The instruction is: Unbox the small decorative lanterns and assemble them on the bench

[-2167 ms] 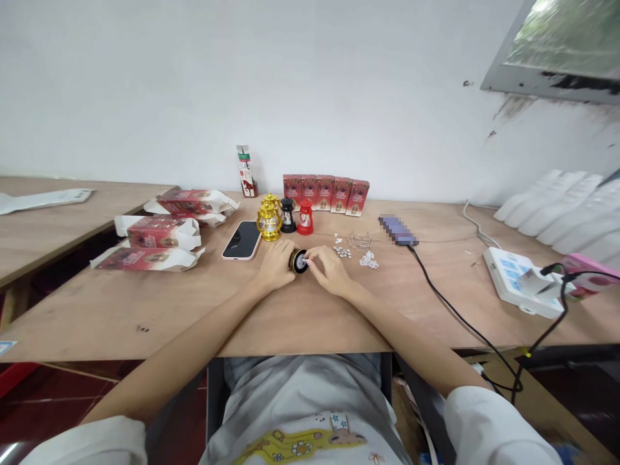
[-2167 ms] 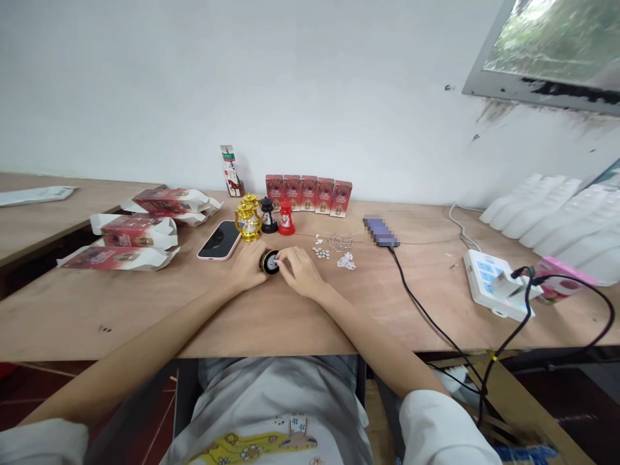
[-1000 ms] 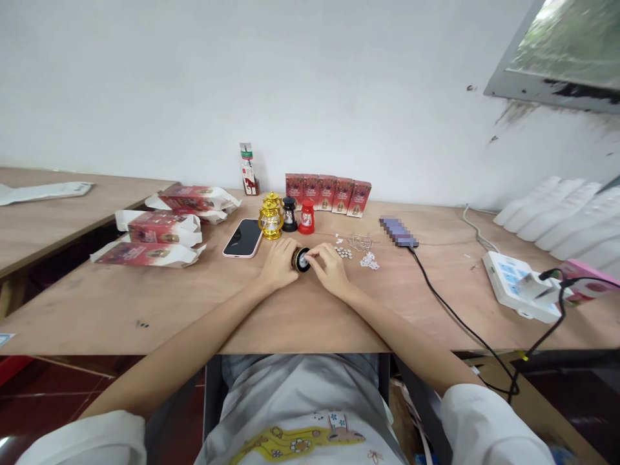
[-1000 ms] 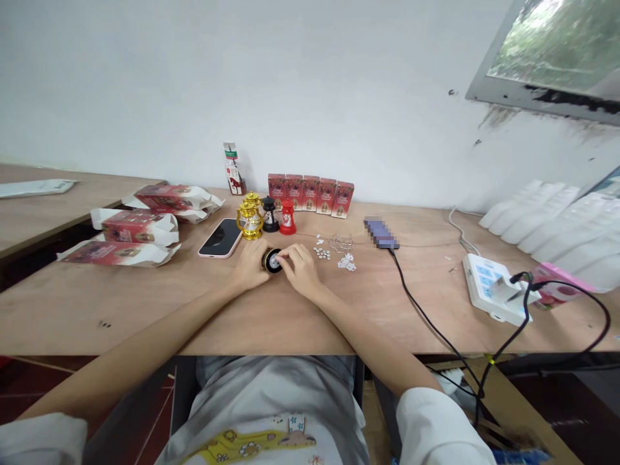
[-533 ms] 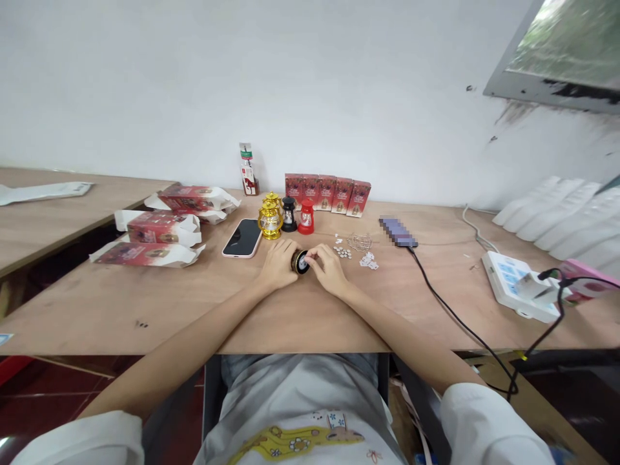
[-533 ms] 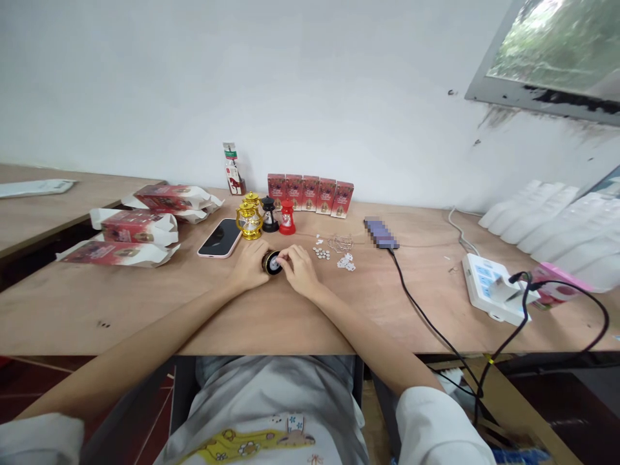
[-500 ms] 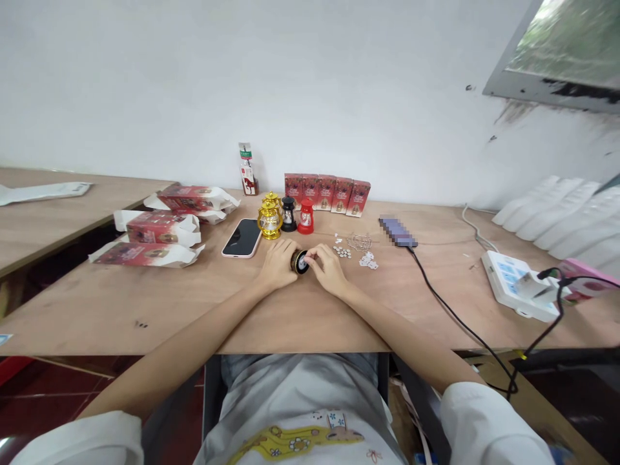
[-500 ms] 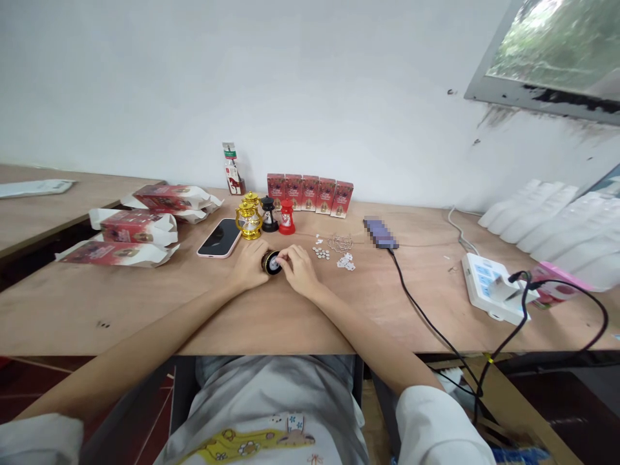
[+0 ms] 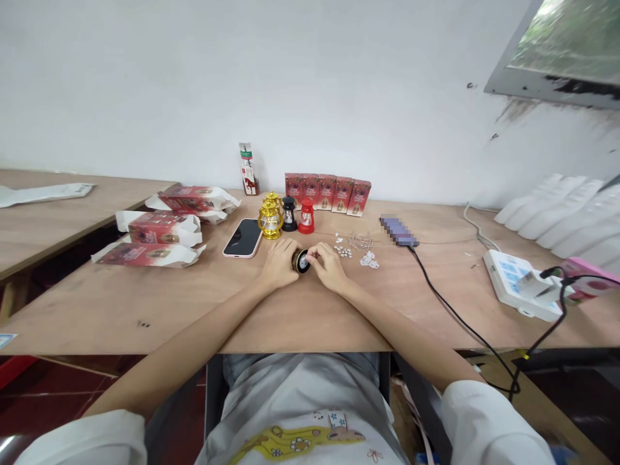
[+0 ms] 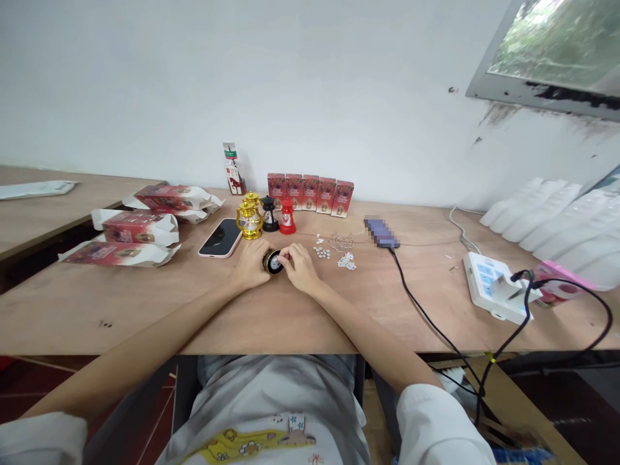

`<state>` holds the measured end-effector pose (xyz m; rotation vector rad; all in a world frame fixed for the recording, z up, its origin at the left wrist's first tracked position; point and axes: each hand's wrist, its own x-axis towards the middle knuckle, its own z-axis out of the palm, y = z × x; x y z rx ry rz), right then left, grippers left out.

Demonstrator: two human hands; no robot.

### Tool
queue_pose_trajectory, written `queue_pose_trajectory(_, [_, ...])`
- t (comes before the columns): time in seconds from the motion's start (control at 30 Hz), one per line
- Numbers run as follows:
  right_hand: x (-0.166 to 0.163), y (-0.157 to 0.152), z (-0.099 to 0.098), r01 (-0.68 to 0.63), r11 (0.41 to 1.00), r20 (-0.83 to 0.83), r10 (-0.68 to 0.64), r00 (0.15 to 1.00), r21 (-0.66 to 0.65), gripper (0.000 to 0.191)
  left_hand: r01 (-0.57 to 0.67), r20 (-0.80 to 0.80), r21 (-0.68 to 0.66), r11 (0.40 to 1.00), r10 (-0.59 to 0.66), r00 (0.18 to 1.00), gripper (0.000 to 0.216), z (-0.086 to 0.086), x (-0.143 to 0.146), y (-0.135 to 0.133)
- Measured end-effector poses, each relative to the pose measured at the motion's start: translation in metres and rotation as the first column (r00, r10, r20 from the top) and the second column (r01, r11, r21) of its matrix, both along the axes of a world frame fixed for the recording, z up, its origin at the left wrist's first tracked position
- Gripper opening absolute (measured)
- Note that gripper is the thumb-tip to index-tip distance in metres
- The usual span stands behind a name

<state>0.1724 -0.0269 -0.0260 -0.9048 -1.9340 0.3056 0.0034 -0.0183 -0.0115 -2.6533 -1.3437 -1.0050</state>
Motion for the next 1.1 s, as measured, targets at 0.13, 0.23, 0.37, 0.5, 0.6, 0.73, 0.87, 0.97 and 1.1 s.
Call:
queue_pose_trajectory(0.13, [0.0, 0.001, -0.001, -0.012, 0.999, 0.008, 0.012, 1.0, 0.038, 0.021, 0.011, 0.018, -0.01, 1.0, -0.011, 1.0, 0.03, 0.0, 0.001, 0.0])
queue_pose_trajectory(0.23, [-0.001, -0.001, -0.002, -0.021, 0.996, 0.004, 0.021, 1.0, 0.09, 0.017, 0.021, 0.033, -0.017, 1.0, -0.02, 0.999, 0.028, 0.001, 0.002, 0.0])
queue_pose_trajectory(0.37, [-0.002, -0.004, -0.002, -0.065, 0.988, 0.031, 0.061, 0.998, 0.144, 0.014, 0.016, 0.044, -0.022, 1.0, -0.015, 0.999, 0.03, 0.002, 0.002, -0.002])
queue_pose_trajectory(0.5, [-0.003, -0.003, -0.003, -0.074, 0.987, 0.005, 0.074, 0.997, 0.144, 0.014, 0.017, 0.044, -0.03, 0.999, -0.016, 0.999, 0.03, 0.003, 0.002, -0.002])
queue_pose_trajectory(0.6, [-0.003, -0.003, -0.004, -0.073, 0.986, -0.004, 0.075, 0.997, 0.151, 0.016, 0.016, 0.052, -0.027, 1.0, -0.015, 0.999, 0.031, 0.002, 0.002, -0.001])
queue_pose_trajectory(0.73, [-0.004, -0.005, -0.001, -0.107, 0.976, -0.021, 0.113, 0.993, 0.19, 0.018, 0.008, 0.065, -0.003, 1.0, -0.008, 0.998, 0.03, 0.0, 0.002, 0.001])
queue_pose_trajectory(0.87, [0.009, -0.001, 0.009, -0.008, 0.983, -0.08, 0.023, 0.996, 0.184, 0.017, 0.008, 0.088, 0.025, 1.0, -0.01, 0.996, 0.031, -0.001, 0.0, 0.002])
queue_pose_trajectory(0.97, [0.041, 0.013, 0.017, 0.124, 0.99, -0.048, -0.121, 0.991, 0.06, 0.015, -0.001, 0.106, 0.023, 1.0, -0.002, 0.994, 0.034, -0.001, -0.002, 0.003])
queue_pose_trajectory(1.1, [0.096, 0.035, 0.02, 0.273, 0.954, 0.221, -0.242, 0.945, -0.125, 0.012, -0.008, 0.111, 0.01, 1.0, 0.007, 0.994, 0.037, -0.002, -0.004, 0.005])
